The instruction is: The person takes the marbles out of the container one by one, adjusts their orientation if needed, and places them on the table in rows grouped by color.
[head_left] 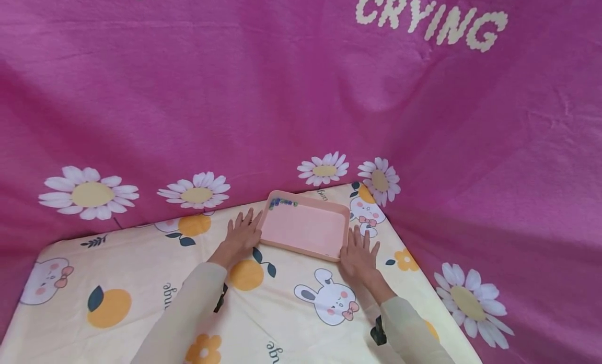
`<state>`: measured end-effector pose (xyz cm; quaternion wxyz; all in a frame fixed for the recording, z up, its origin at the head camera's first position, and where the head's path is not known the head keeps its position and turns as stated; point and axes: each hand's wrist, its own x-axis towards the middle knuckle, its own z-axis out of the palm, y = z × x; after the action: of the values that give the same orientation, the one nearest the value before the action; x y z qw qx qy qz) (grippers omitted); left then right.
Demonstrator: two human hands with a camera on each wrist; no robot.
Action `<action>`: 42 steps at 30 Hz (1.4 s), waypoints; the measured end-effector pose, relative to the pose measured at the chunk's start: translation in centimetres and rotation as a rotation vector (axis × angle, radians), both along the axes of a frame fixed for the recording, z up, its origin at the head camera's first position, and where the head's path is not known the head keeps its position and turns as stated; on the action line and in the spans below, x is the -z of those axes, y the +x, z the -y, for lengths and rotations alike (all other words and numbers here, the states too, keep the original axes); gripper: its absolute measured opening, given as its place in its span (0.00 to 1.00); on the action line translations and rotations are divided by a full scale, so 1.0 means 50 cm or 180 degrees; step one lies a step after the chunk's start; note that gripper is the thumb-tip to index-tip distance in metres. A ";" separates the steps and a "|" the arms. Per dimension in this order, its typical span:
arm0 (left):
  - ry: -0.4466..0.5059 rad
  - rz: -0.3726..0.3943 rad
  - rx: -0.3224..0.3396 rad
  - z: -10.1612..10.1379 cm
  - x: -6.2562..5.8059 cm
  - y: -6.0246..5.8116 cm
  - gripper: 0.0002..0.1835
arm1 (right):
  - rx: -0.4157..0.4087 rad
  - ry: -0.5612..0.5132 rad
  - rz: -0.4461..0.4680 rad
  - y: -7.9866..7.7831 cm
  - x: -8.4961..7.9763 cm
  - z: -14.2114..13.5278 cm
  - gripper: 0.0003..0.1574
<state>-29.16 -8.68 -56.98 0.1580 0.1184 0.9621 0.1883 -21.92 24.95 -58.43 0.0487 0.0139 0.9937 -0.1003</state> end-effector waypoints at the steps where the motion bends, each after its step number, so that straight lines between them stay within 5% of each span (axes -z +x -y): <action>1: 0.0018 0.0000 -0.0021 0.001 -0.001 0.002 0.33 | -0.0016 0.0005 -0.0003 0.001 0.001 0.001 0.42; 19: 0.0170 0.0112 -0.0278 0.025 -0.002 0.026 0.34 | -0.0151 0.0039 -0.0013 0.001 0.004 0.021 0.43; 42: 0.0481 0.0092 -0.0572 0.064 0.007 0.089 0.37 | -0.0349 0.0010 -0.0084 0.004 0.000 0.047 0.41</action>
<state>-24.70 -11.88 -57.33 0.1450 0.0406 0.9495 0.2753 -21.73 22.62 -58.43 0.0409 -0.0418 0.9937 -0.0961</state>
